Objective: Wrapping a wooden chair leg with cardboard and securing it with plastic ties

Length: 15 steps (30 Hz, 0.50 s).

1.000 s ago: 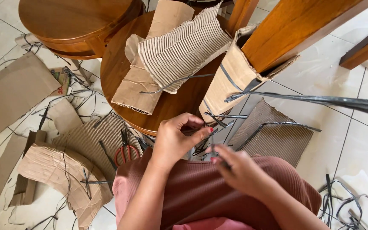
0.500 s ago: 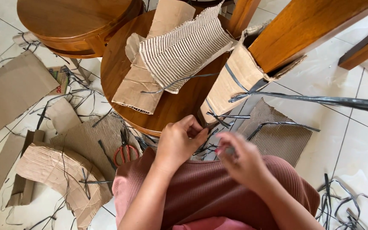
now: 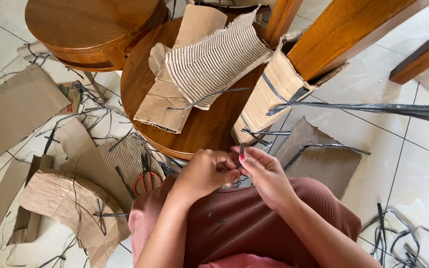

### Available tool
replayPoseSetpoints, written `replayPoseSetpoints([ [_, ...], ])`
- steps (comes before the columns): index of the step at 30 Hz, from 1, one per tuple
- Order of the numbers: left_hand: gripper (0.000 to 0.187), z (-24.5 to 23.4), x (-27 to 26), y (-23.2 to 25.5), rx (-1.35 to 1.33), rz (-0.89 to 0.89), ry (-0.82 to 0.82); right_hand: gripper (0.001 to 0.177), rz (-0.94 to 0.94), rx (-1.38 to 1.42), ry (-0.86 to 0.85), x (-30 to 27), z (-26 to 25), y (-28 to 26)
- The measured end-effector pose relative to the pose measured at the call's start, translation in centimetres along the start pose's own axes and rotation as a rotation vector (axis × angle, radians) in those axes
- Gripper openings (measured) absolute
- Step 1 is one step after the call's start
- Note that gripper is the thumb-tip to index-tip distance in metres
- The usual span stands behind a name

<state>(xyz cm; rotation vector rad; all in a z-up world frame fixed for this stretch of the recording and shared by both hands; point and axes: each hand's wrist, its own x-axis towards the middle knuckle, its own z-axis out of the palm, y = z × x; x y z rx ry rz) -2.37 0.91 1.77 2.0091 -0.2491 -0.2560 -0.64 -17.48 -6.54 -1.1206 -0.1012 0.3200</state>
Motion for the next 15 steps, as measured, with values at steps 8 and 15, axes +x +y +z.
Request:
replayPoseSetpoints([
  [8,0.011,-2.7,-1.0,-1.5,0.007,0.06,-0.025,0.016,-0.067,-0.084,0.094,-0.4,3.0,-1.3],
  [15,0.029,-2.1,0.3,-1.9,0.004,0.344,0.473,0.018,-0.166,-0.377,0.064,-1.2,4.2,-1.7],
])
